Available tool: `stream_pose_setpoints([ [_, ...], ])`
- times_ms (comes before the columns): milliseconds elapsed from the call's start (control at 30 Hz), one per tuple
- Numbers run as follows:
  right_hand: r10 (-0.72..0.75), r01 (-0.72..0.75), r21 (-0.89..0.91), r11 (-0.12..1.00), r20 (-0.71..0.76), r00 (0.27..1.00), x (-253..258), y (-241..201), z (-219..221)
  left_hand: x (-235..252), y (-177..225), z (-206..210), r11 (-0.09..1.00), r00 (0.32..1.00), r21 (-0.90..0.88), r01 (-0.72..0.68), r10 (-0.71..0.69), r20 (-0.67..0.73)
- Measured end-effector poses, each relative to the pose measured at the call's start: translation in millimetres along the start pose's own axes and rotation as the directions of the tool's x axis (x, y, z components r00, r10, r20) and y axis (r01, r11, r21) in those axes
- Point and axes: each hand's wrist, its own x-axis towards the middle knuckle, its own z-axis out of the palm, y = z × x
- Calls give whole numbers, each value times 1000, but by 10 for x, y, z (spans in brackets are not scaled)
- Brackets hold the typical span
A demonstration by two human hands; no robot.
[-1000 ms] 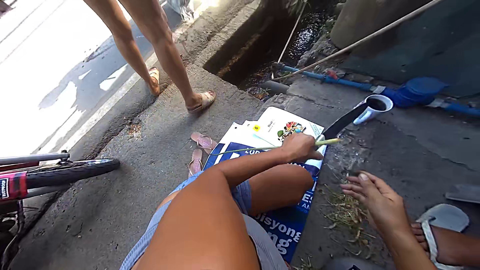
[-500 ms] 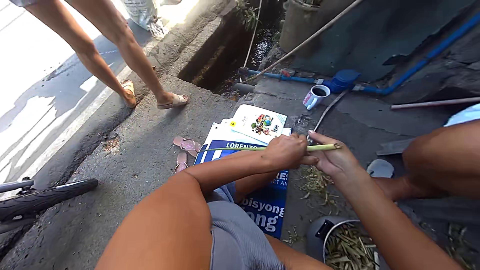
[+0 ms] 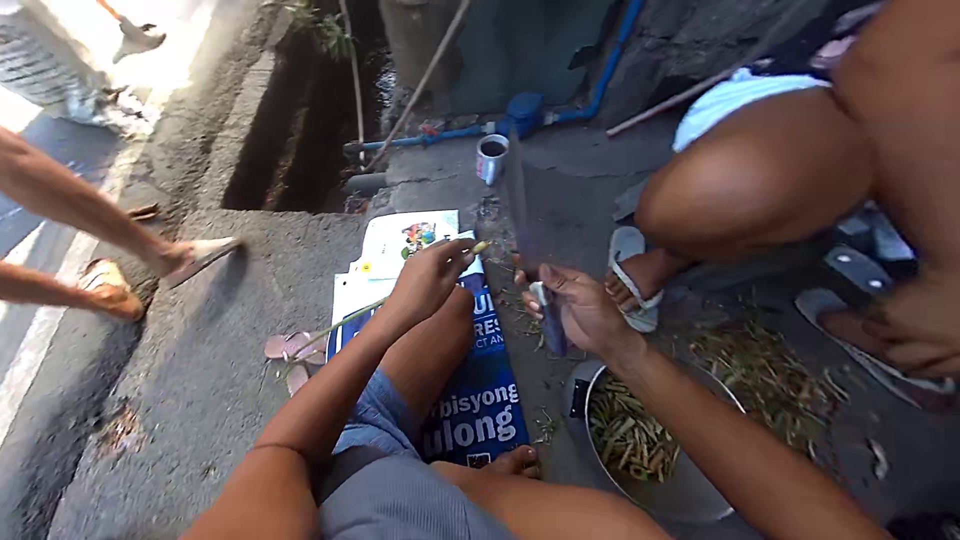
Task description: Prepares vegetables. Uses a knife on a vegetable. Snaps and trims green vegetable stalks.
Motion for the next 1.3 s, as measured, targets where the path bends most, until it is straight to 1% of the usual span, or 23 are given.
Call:
stream_pose_setpoints([
  [67,-30,29,26,999,40,999,-62,-25,42,37,-4,27,995,998,-81,-55,53,-24],
  [133,-35,31,48,998,68,997,-97,-57,84,36,4,67,988,994,-117,-99,93,-58],
  [233,-46,42,47,998,97,994,-143,-96,151,-5,16,126,983,988,-124,-138,127,-92],
  [367,-94,92,21,996,117,989,-147,-110,221,-33,46,140,978,981,-136,-158,139,-135],
  [600,-106,106,3,994,97,990,-112,-89,277,-54,98,121,977,978,-124,-173,156,-140],
  [667,-118,118,-4,993,81,990,-100,-71,284,-47,108,136,977,975,-123,-171,150,-166],
  [767,-144,146,-22,989,80,986,-85,-38,280,-22,111,161,980,963,-73,-185,166,-212],
  [900,-154,155,-8,988,80,985,-82,-27,279,1,127,173,980,955,-46,-193,177,-237],
  [967,-165,165,3,986,53,985,-88,-11,301,3,142,210,976,937,11,-217,211,-280],
  [1033,-186,186,6,983,5,983,-94,19,343,2,161,267,962,903,124,-245,273,-333],
  [1167,-208,212,40,976,-92,974,-91,94,430,17,149,416,898,802,327,-295,419,-426],
  [1233,-215,225,63,972,-137,967,-89,120,468,37,128,475,868,756,389,-310,473,-452],
  [1300,-210,225,82,971,-164,964,-98,136,500,41,116,512,844,734,436,-314,507,-453],
])
